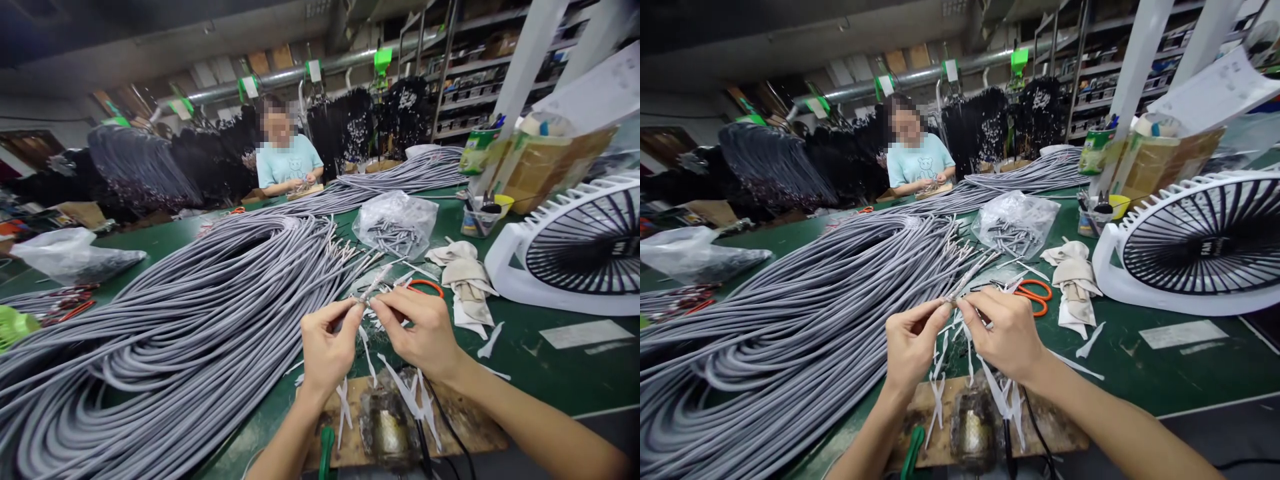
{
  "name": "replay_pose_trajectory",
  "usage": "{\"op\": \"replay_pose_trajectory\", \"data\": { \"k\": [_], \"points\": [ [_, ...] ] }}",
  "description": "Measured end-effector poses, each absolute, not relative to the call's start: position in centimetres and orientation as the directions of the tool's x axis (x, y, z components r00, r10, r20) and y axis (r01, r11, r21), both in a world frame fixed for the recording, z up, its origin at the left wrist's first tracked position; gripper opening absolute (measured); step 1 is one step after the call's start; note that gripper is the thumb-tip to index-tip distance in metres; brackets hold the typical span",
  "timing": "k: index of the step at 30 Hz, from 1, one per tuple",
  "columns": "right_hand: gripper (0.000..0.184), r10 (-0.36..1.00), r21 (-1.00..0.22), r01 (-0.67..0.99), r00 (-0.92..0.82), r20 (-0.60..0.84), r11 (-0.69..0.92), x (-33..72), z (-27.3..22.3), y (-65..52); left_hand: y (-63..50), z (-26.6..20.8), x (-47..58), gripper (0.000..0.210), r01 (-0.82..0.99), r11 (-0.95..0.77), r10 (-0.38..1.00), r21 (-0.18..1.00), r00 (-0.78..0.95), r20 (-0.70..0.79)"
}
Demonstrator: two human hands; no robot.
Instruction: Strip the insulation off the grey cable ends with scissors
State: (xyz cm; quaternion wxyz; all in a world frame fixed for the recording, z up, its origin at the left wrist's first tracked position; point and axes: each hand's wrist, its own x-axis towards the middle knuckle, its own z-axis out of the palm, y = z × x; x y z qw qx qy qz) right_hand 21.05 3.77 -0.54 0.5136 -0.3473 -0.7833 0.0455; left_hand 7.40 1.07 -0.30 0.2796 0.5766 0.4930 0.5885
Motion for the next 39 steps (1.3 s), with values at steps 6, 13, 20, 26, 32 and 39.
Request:
{"op": "replay_pose_trajectory", "data": {
  "k": [6,13,20,26,32,39],
  "points": [
    [0.019,0.656,-0.551,0.379,-0.255,0.710,0.743,21.2,0.1,3.6,1.1,-0.1,7.2,0.023,0.145,-0.291,0.946,0.946,-0.103,0.307],
    [0.022,0.670,-0.583,0.342,-0.257,0.696,0.737,21.3,0.1,3.9,0.8,0.3,7.5,0.023,0.190,-0.312,0.943,0.931,-0.057,0.327],
    [0.016,0.175,-0.100,0.187,-0.440,0.881,0.977,20.6,-0.2,1.9,2.0,-0.2,6.7,0.025,0.065,-0.198,0.950,0.978,-0.234,0.208],
    [0.014,0.500,-0.352,0.478,-0.225,0.836,0.804,21.1,-0.4,3.1,1.8,-0.1,6.6,0.027,0.038,-0.232,0.954,0.972,-0.186,0.235],
    [0.015,0.556,-0.366,0.542,-0.238,0.796,0.756,21.5,-0.6,4.0,1.1,0.3,7.3,0.020,0.102,-0.275,0.945,0.956,-0.153,0.289],
    [0.020,0.624,-0.498,0.424,-0.242,0.743,0.757,21.2,-0.2,3.8,0.9,0.1,7.2,0.019,0.184,-0.312,0.937,0.932,-0.100,0.334]
  ]
}}
